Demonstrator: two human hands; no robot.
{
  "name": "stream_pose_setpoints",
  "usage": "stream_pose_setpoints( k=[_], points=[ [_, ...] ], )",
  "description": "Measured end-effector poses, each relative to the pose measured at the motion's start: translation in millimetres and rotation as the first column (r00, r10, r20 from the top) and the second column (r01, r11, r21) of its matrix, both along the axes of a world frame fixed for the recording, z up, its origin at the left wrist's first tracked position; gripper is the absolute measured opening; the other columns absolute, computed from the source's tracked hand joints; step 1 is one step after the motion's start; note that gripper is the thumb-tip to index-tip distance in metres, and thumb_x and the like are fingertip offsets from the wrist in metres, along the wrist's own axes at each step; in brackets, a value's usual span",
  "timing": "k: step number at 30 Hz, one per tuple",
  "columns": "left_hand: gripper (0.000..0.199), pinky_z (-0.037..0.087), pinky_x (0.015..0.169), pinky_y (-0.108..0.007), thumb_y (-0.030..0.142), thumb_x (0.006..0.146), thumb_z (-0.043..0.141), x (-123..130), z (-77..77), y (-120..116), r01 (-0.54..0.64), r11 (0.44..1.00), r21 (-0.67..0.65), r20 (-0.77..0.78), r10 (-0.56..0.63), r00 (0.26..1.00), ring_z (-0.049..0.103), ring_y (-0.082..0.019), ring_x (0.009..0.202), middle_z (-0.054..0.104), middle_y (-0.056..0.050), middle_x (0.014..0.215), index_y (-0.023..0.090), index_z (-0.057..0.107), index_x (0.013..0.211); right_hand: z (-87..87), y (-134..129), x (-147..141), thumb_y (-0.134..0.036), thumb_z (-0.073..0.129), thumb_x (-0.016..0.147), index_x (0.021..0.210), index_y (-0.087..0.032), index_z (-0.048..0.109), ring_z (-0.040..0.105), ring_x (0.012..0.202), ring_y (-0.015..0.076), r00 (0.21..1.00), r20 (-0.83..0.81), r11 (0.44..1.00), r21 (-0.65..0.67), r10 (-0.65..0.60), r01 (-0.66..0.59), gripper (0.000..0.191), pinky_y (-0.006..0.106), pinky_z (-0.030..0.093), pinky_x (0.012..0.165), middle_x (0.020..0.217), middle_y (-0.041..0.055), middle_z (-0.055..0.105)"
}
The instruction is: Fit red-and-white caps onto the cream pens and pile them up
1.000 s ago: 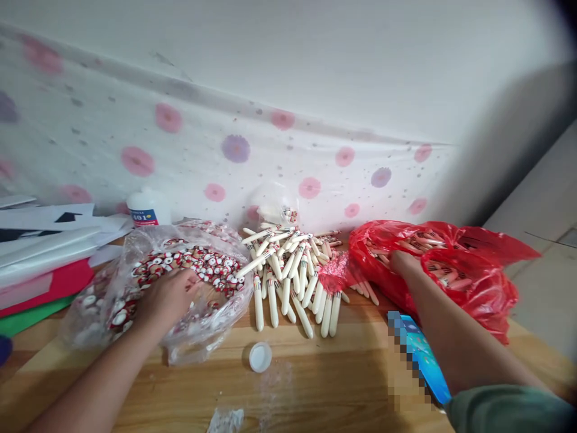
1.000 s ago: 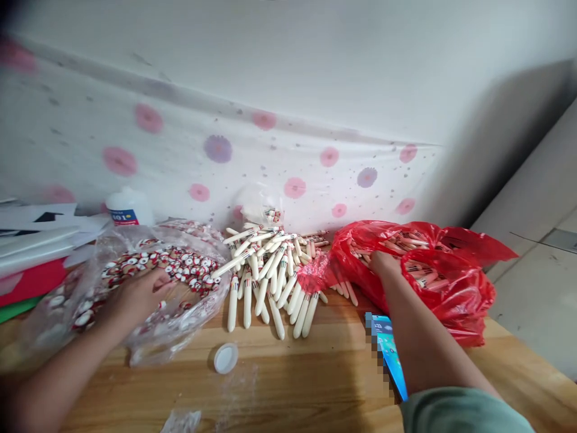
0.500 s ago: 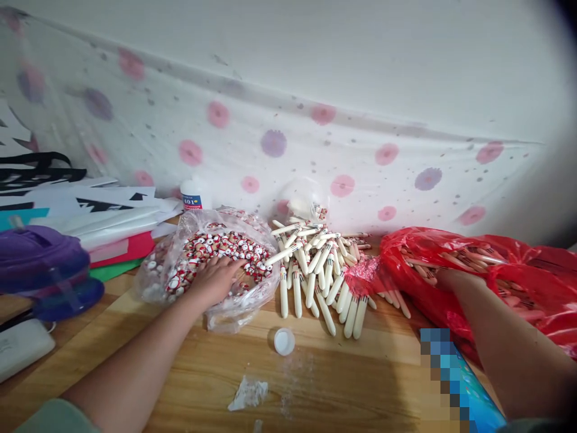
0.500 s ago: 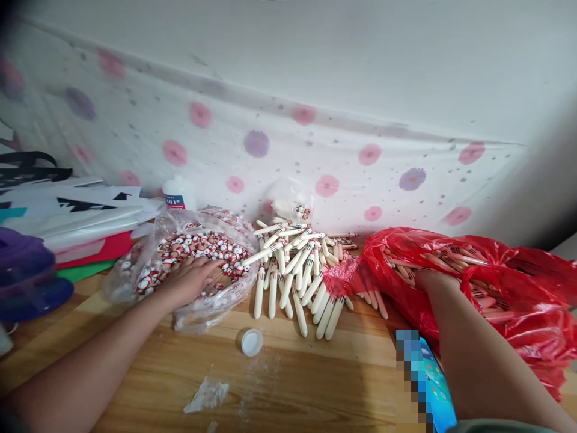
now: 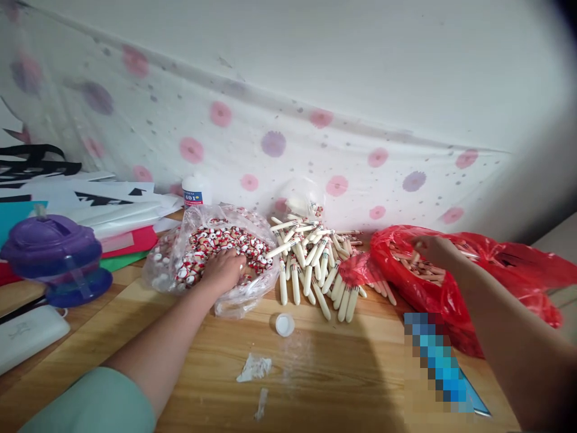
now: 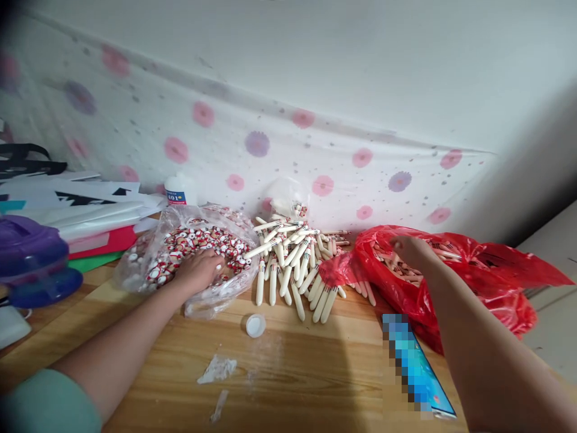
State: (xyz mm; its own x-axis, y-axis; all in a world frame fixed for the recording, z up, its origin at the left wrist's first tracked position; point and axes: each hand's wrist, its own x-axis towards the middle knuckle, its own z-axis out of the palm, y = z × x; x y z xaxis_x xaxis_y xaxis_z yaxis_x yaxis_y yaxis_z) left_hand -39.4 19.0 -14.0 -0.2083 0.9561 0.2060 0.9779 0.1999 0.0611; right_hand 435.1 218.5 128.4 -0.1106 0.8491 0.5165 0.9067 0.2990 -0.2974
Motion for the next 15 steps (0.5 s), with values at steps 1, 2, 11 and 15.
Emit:
stream_pose_setpoints(
  k=[1,2,11,15],
  points=[
    [0.022,0.042,0.085,-0.039,0.024,0.079,0.049,-1,0.5,0,-0.005,1.0,0.005,0.001,0.005,1.0,0.055,-0.027,0.104,0.062,-0.01,0.103,0.024,0.068,0.09,1.9,-8,-8,-0.018,0.064,0.081,0.087,-0.014,0.071,0.055,0.054,0.0127,0.999,0.002,0.999,-0.023,0.034,-0.034,0.01,0.028,0.041,0.055,0.069,0.0091,0.066],
    [0.021,0.042,0.084,-0.039,0.024,0.079,0.05,-1,1.1,-1,-0.012,1.0,0.011,0.003,0.012,1.0,0.055,-0.027,0.103,0.062,-0.01,0.102,0.023,0.069,0.089,1.4,-18,-18,-0.02,0.064,0.081,0.093,-0.015,0.07,0.055,0.055,0.0125,0.995,-0.028,0.995,-0.046,0.091,-0.092,0.015,0.028,0.041,0.055,0.069,0.0075,0.066],
    [0.027,0.042,0.079,-0.031,0.033,0.088,0.041,13,24.1,-15,0.134,0.959,0.248,0.158,-0.177,0.972,0.058,-0.021,0.094,0.065,-0.006,0.099,0.022,0.064,0.095,-85.5,-139,-159,-0.035,0.064,0.078,0.097,-0.018,0.063,0.052,0.055,0.011,0.681,-0.473,0.7,-0.17,0.559,-0.693,0.025,0.022,0.043,0.05,0.065,-0.002,0.055],
    [0.023,0.04,0.066,-0.024,0.035,0.086,0.047,41,29.6,-25,0.237,0.912,0.336,0.396,-0.365,0.843,0.057,-0.014,0.07,0.068,-0.001,0.08,0.021,0.063,0.094,-104.8,-147,-174,-0.031,0.071,0.073,0.1,-0.018,0.065,0.045,0.051,0.0092,0.73,-0.363,0.743,-0.131,0.58,-0.656,0.03,0.021,0.035,0.048,0.058,-0.0045,0.05]
  ],
)
